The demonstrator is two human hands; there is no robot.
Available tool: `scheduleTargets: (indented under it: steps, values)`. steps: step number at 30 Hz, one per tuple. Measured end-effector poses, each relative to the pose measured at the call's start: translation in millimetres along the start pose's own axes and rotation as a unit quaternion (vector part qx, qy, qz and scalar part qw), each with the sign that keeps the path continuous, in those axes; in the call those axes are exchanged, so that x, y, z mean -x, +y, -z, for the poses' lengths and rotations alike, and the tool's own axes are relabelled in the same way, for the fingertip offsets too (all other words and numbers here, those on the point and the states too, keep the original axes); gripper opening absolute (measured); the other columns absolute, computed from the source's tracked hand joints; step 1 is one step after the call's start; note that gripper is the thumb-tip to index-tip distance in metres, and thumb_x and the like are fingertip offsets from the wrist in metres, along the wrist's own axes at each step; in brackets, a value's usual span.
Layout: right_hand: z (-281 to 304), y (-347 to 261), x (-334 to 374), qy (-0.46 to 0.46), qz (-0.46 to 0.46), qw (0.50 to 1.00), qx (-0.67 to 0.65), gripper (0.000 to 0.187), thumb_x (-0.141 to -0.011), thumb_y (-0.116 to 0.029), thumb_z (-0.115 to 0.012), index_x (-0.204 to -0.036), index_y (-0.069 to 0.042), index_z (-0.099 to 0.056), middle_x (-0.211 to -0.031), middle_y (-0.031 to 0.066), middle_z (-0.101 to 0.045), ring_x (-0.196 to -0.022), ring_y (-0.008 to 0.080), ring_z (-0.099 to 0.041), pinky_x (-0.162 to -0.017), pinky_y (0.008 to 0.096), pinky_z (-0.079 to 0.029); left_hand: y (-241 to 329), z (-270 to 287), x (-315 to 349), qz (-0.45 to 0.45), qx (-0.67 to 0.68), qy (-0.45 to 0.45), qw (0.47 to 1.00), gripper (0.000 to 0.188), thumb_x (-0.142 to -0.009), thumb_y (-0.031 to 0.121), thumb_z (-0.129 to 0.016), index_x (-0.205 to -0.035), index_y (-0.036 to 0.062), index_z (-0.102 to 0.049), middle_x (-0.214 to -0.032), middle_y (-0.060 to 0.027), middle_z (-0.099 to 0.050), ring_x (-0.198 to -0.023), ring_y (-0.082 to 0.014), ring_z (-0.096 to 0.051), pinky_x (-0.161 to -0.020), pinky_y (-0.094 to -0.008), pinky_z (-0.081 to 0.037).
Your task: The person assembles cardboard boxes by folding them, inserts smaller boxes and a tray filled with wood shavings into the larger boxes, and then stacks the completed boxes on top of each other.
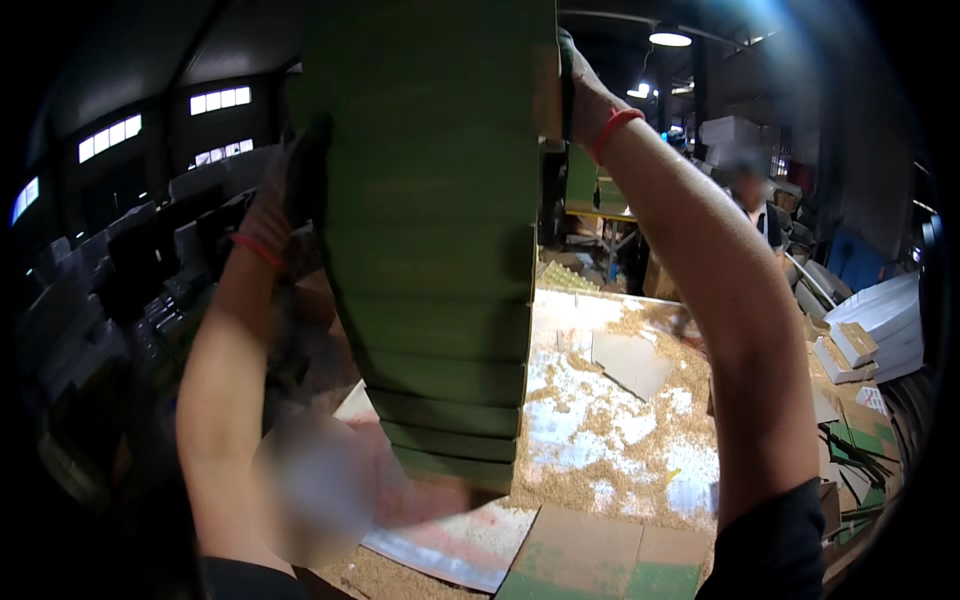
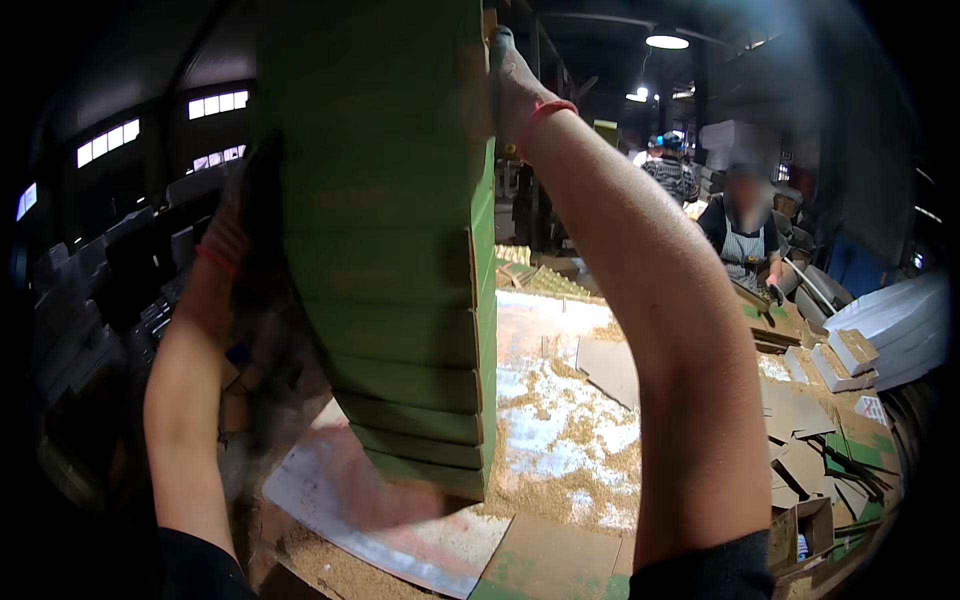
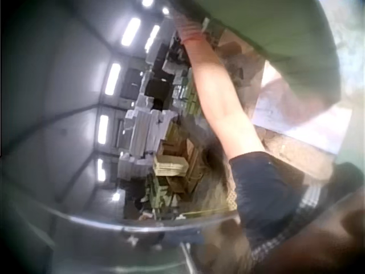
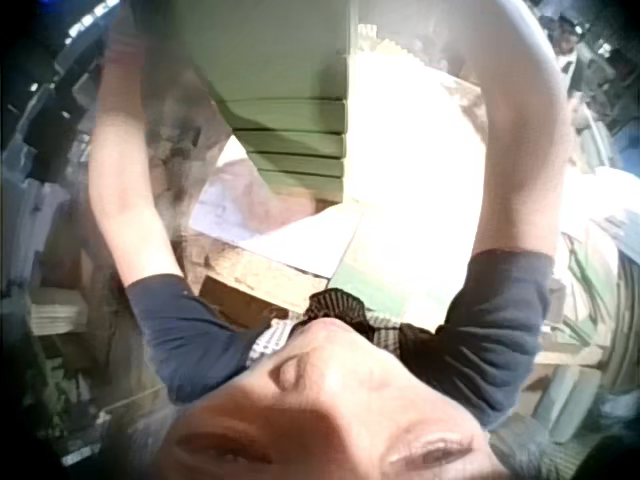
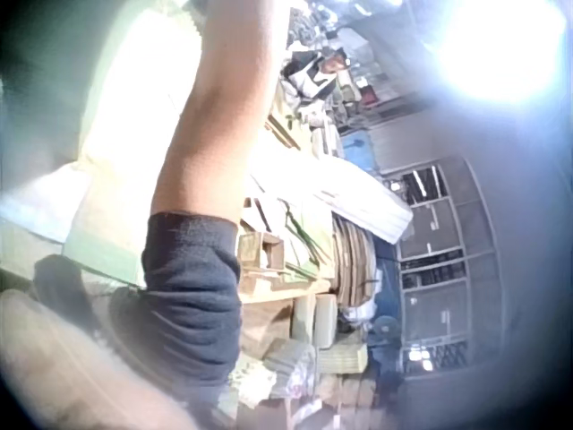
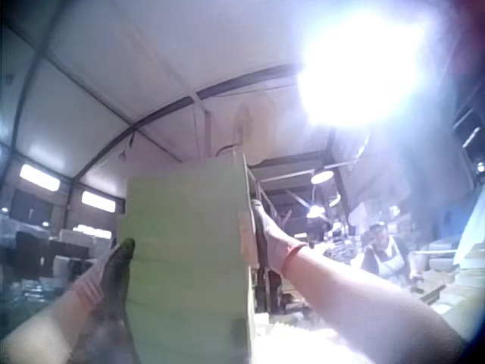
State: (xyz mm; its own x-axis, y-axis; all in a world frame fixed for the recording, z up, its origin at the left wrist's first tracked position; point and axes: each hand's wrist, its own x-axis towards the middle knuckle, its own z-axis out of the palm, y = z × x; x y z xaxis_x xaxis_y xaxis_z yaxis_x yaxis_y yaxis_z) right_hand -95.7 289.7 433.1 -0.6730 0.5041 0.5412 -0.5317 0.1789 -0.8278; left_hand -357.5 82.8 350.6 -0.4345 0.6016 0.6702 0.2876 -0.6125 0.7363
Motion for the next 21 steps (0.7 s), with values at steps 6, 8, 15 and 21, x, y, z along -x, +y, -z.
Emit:
scheduleTargets:
  steps: [6, 8, 15, 21]
  values:
    - [30.6, 48.9, 3.7, -0.040, 0.000, 0.975, 0.218, 0.032, -0.088, -0.034, -0.051, -0.105, -0.007, -0.047, -0.098, 0.0055, -0.053, -0.090, 0.0133, -0.053, -0.075, 0.0275, -0.045, 21.5, 64.8, -29.2, -0.185, -0.059, -0.140, 0.971, 0.048, -0.096, 0.022, -0.037, -0.138, -0.0001, -0.028, -0.139, -0.0119, -0.036, -0.127, -0.0210, -0.036, -0.106, -0.0304, -0.028]
    - [36.3, 65.2, 17.1, -0.030, -0.003, 0.946, 0.321, 0.037, -0.086, -0.034, -0.054, -0.109, -0.006, -0.044, -0.102, 0.0071, -0.052, -0.092, 0.0145, -0.053, -0.077, 0.0283, -0.045, 20.9, 75.4, -49.8, -0.263, -0.148, -0.179, 0.936, 0.051, -0.095, 0.024, -0.040, -0.139, 0.0010, -0.027, -0.141, -0.0107, -0.035, -0.128, -0.0213, -0.035, -0.107, -0.0304, -0.027]
    - [30.0, 121.3, 114.6, -0.085, 0.016, 0.841, 0.534, 0.060, -0.079, -0.033, -0.064, -0.122, -0.003, -0.034, -0.115, 0.0127, -0.048, -0.101, 0.0190, -0.050, -0.085, 0.0314, -0.042, -6.3, 108.4, -3.4, -0.215, -0.355, -0.081, 0.906, 0.054, -0.094, 0.026, -0.042, -0.139, 0.0007, -0.025, -0.141, -0.0137, -0.032, -0.128, -0.0250, -0.034, -0.106, -0.0334, -0.028]
    - [44.6, 304.7, 352.1, -0.136, -0.375, 0.791, 0.464, 0.082, -0.074, -0.032, -0.073, -0.133, 0.000, -0.026, -0.127, 0.0175, -0.044, -0.108, 0.0228, -0.048, -0.091, 0.0340, -0.041, -6.2, 206.2, 83.9, -0.134, -0.520, -0.063, 0.841, 0.058, -0.093, 0.028, -0.044, -0.139, 0.0004, -0.023, -0.140, -0.0163, -0.030, -0.127, -0.0282, -0.034, -0.105, -0.0360, -0.028]
